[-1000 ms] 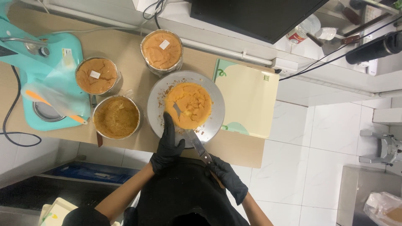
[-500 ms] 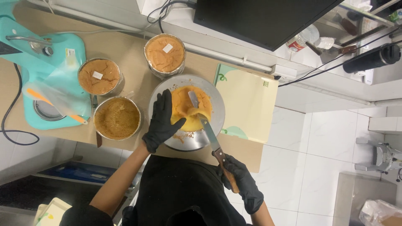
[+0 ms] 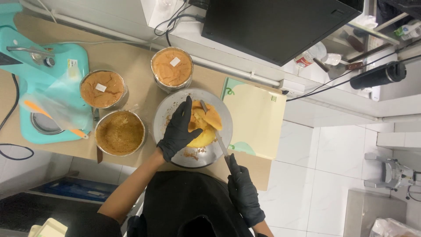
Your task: Slicing sponge cakes into layers on a turntable using a knife.
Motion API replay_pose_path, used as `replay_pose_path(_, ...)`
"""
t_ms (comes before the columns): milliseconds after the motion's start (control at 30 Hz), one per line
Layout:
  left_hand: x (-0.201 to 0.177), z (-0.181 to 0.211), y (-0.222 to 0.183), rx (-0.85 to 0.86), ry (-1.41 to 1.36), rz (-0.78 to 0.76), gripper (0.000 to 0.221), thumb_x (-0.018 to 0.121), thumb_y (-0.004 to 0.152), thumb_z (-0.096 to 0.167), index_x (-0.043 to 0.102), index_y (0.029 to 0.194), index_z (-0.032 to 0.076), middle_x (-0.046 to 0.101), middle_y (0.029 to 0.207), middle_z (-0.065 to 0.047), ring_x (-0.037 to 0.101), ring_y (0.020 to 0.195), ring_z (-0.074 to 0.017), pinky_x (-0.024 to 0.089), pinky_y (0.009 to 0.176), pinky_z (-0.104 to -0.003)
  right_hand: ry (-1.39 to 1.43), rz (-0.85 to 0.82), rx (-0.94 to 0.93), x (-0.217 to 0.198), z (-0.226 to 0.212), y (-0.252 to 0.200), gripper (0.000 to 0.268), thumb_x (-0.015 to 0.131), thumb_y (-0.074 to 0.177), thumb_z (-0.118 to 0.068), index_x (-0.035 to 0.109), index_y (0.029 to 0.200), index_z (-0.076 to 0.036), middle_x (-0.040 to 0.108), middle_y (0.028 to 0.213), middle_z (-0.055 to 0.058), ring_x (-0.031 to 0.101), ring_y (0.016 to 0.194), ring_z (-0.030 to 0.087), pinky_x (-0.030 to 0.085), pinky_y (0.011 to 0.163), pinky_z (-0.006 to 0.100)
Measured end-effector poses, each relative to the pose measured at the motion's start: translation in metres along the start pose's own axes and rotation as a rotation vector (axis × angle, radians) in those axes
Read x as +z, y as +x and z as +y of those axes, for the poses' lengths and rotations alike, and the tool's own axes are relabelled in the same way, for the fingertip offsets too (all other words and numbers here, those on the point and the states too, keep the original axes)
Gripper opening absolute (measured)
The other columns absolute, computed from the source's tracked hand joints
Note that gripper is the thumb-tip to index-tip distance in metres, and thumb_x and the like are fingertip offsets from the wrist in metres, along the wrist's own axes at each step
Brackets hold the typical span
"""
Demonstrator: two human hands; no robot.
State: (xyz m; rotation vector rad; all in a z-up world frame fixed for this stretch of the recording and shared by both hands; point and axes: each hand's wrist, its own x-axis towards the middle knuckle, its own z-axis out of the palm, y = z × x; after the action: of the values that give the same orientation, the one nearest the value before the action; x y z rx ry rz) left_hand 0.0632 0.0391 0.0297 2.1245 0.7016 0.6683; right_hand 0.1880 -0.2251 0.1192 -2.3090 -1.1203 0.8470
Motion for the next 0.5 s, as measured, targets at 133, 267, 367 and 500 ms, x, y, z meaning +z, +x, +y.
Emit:
replay_pose_path(133, 0.013, 0.000, -0.004, -0.079, 0.062, 0.023, 0.121, 0.087, 0.076, 0.023, 0.005, 0.162, 0.003, 0.040, 0.149, -0.034, 0.042, 0.135, -0.0493, 0.037, 0.111, -0.052, -0.021, -0.032, 0.011, 0.013, 0.011, -0.011, 0.082, 0.061, 0.087, 0.001, 0.029, 0.159, -0.023, 0.059, 0.120, 0.008, 0.065, 0.102, 0.023, 0.055, 0.083, 0.035)
replay_pose_path(267, 0.028, -0.006, -0.016, -0.296, -0.059, -0.087, 0.122, 0.085, 0.077, 0.026, 0.002, 0.164, 0.004, 0.051, 0.130, -0.026, 0.053, 0.119, -0.0412, 0.045, 0.103, -0.047, 0.137, 0.037, -0.317, 0.013, 0.024, -0.017, 0.083, 0.055, 0.084, 0.011, 0.031, 0.159, -0.014, 0.062, 0.134, 0.011, 0.063, 0.107, 0.025, 0.051, 0.094, 0.037)
replay_pose_path(367, 0.041, -0.020, -0.020, -0.185, -0.064, 0.025, 0.125, 0.089, 0.074, 0.024, 0.003, 0.162, 0.001, 0.046, 0.130, -0.031, 0.050, 0.117, -0.0427, 0.044, 0.101, -0.047, 0.087, 0.010, -0.130, 0.010, 0.023, -0.017, 0.082, 0.057, 0.086, 0.008, 0.031, 0.160, -0.017, 0.062, 0.127, 0.008, 0.063, 0.106, 0.022, 0.052, 0.093, 0.034)
replay_pose_path(500, 0.052, -0.016, -0.023, -0.272, -0.183, 0.003, 0.121, 0.087, 0.076, 0.024, 0.007, 0.163, -0.001, 0.047, 0.133, -0.028, 0.051, 0.118, -0.0389, 0.044, 0.103, -0.043, 0.069, -0.083, 0.058, 0.027, 0.048, -0.014, 0.085, 0.055, 0.088, 0.008, 0.026, 0.164, -0.019, 0.060, 0.122, 0.009, 0.063, 0.105, 0.021, 0.052, 0.097, 0.031)
